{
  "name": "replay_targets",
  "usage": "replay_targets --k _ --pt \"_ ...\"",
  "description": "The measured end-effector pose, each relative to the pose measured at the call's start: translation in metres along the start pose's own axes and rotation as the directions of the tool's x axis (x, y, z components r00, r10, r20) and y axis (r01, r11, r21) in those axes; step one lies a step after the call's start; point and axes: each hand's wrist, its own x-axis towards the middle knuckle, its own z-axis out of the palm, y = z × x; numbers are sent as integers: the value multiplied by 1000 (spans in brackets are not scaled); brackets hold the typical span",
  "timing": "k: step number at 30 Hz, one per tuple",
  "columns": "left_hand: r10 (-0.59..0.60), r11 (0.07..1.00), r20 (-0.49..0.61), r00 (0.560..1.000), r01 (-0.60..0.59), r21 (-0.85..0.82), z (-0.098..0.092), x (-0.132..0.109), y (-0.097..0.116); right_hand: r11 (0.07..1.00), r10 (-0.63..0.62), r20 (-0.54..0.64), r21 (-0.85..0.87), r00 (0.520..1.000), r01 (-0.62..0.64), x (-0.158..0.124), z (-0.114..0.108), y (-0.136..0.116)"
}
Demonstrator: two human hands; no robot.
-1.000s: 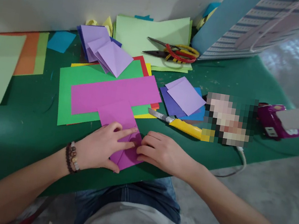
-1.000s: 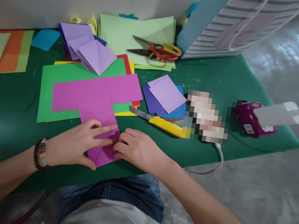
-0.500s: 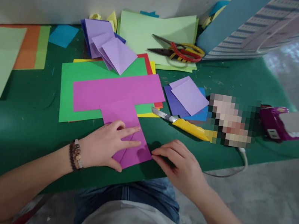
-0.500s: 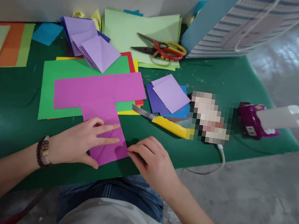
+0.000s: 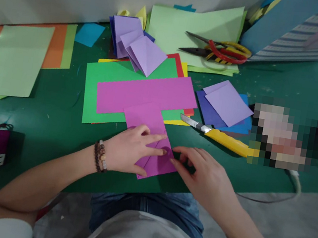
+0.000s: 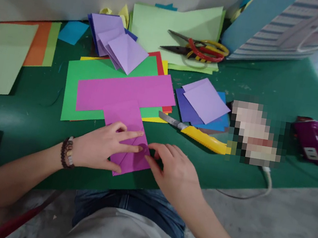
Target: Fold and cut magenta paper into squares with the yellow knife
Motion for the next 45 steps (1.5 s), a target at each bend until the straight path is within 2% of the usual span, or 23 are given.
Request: replay_targets --k 5,12,23,35,40,45 --pt "-9 1000 2 1000 9 -5 -1 1 0 992 -123 -39 10 992 124 -11 10 -10" --pt "-15 1000 9 1000 15 2 1 3 -1 990 -122 -59 -80 991 117 -22 23 -19" --pt "-7 1000 10 1000 7 15 2 4 0 984 -107 -39 -145 993 101 -23 25 -36" --pt "-10 1000 -4 1000 10 -22 3 1 1 989 -124 -14 -84 992 122 -22 33 -54" --pt "-16 997 -51 999 12 -71 3 0 4 988 -127 -5 -86 992 126 -22 35 -57" --pt "-22 999 -47 999 20 -51 4 0 7 987 -143 2 -68 990 143 -22 37 -64"
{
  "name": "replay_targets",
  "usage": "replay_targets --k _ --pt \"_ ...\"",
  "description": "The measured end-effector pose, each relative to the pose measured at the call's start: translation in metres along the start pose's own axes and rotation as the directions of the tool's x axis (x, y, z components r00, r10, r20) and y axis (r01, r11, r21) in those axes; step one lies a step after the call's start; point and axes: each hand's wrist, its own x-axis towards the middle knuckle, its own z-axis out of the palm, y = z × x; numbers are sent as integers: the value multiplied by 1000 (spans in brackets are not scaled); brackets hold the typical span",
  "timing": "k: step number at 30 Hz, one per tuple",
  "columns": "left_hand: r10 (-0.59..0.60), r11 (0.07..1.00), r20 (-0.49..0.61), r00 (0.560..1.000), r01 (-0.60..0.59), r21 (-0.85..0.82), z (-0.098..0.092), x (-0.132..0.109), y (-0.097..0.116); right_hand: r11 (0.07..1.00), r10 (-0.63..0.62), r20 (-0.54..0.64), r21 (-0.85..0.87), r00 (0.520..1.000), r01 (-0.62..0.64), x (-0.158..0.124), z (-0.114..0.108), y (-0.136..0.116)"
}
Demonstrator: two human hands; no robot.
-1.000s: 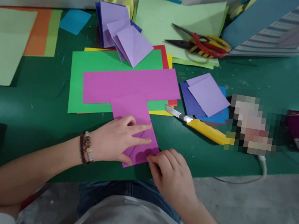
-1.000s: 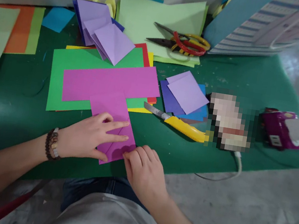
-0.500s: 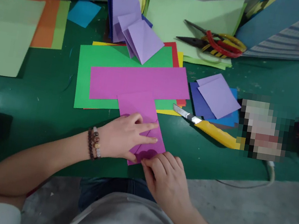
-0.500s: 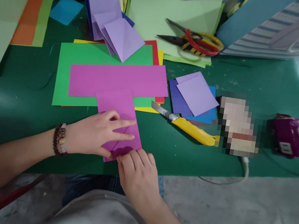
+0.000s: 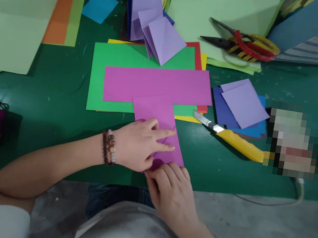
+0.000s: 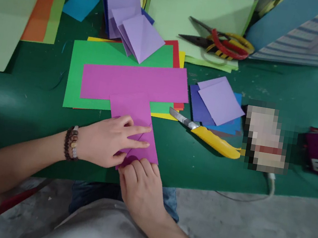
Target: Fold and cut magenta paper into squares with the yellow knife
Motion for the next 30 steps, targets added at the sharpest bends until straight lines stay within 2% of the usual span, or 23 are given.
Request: replay_targets --k 6,9,12,14,16,19,24,30 --pt "-4 1000 12 1000 4 5 0 0 -1 1000 4 -12 15 1000 -4 5 8 -15" --pt "1 1000 3 1000 -1 -1 1 -1 -2 993 -16 -18 121 1000 18 5 5 -16" --pt "5 1000 -9 1000 -5 -6 2 -2 -2 976 54 -49 212 997 -42 -2 -6 2" --pt "6 1000 -14 1000 -7 -15 2 -2 -3 985 142 -139 121 980 -125 -10 -13 21" --pt "13 1000 -6 1000 -13 -23 1 -3 -4 985 173 -154 15 973 -172 -17 -18 38" --pt "17 1000 14 1000 -17 -13 1 -2 -6 995 98 -132 -23 986 -102 -21 -17 46" --pt "16 1000 -10 1000 -16 19 5 -1 -7 999 -51 -96 -25 994 48 -10 -7 27" --pt "15 999 -4 1000 -15 34 5 0 -7 996 -81 -45 -42 996 80 1 -6 18"
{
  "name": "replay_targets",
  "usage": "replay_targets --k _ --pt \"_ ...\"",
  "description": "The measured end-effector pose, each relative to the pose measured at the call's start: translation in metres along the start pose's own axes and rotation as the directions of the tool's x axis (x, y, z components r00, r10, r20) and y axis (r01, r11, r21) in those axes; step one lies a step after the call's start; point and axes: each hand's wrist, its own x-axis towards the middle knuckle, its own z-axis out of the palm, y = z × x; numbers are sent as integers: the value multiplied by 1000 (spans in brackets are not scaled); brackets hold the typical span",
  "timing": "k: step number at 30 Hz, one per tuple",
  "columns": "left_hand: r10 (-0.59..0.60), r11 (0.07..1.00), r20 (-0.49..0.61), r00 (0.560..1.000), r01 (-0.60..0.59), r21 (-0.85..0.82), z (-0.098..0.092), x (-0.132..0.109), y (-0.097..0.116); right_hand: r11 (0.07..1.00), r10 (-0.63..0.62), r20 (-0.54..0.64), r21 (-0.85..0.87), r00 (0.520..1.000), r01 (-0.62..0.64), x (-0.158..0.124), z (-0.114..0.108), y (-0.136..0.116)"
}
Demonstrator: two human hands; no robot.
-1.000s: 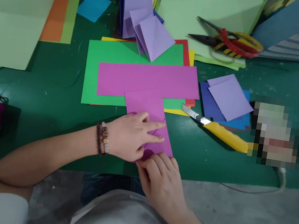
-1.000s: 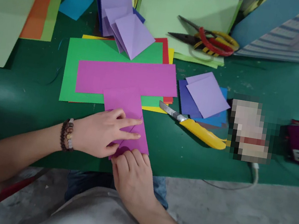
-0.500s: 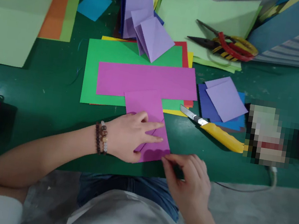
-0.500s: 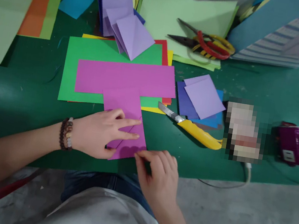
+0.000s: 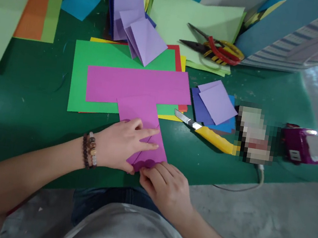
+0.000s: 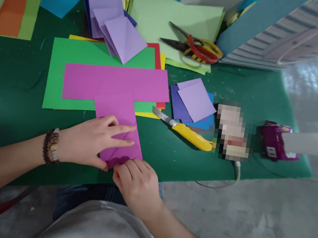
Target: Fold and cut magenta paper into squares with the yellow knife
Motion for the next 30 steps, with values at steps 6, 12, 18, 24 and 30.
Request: replay_targets --k 6,12,18,24,30 --pt "1 1000 25 1000 -1 0 -2 1 -1 998 50 30 -23 998 -50 2 -2 3" --pt "-8 1000 28 1000 7 10 -2 2 0 991 125 30 -52 992 -123 0 -5 6" --pt "-8 1000 36 999 7 21 -2 1 0 985 171 44 -22 984 -170 3 -8 9" --pt "-13 1000 33 999 12 3 -2 1 0 973 233 -47 9 971 -233 -8 -21 36" --pt "-15 1000 41 999 15 -5 -1 2 -1 987 161 -28 -5 987 -161 -22 -14 36"
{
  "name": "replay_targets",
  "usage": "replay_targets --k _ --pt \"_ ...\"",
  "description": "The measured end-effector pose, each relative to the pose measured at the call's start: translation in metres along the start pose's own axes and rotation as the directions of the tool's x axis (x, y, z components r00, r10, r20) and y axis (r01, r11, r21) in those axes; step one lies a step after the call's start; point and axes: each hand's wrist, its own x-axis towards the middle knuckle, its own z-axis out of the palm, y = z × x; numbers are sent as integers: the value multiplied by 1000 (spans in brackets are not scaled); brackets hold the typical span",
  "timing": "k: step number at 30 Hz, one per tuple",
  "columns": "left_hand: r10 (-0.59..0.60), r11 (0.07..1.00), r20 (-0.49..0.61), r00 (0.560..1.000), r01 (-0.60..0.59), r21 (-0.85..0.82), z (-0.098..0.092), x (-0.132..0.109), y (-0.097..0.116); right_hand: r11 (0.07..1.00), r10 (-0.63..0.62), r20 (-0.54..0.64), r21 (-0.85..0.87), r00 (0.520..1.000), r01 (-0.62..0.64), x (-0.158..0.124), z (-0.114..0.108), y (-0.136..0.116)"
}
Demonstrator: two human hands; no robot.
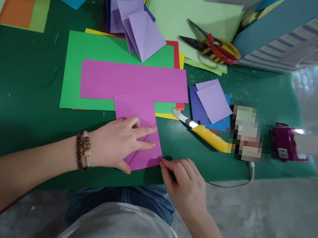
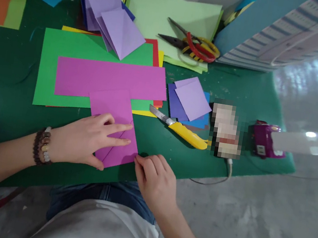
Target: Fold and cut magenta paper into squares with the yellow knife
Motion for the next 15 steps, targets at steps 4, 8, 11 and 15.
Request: replay_targets --k 4,8,11,15 --pt "7 1000 -1 1000 -7 14 -1 0 0 1000 -26 15 17 1000 26 0 7 -11" --pt "5 1000 8 1000 -5 16 -1 1 0 999 -32 20 34 999 31 3 9 -16" --pt "3 1000 4 1000 -3 13 -1 1 0 998 -38 15 53 999 37 4 12 -22" --pt "8 1000 -3 1000 -8 15 -1 0 0 994 -41 12 104 999 40 6 18 -37"
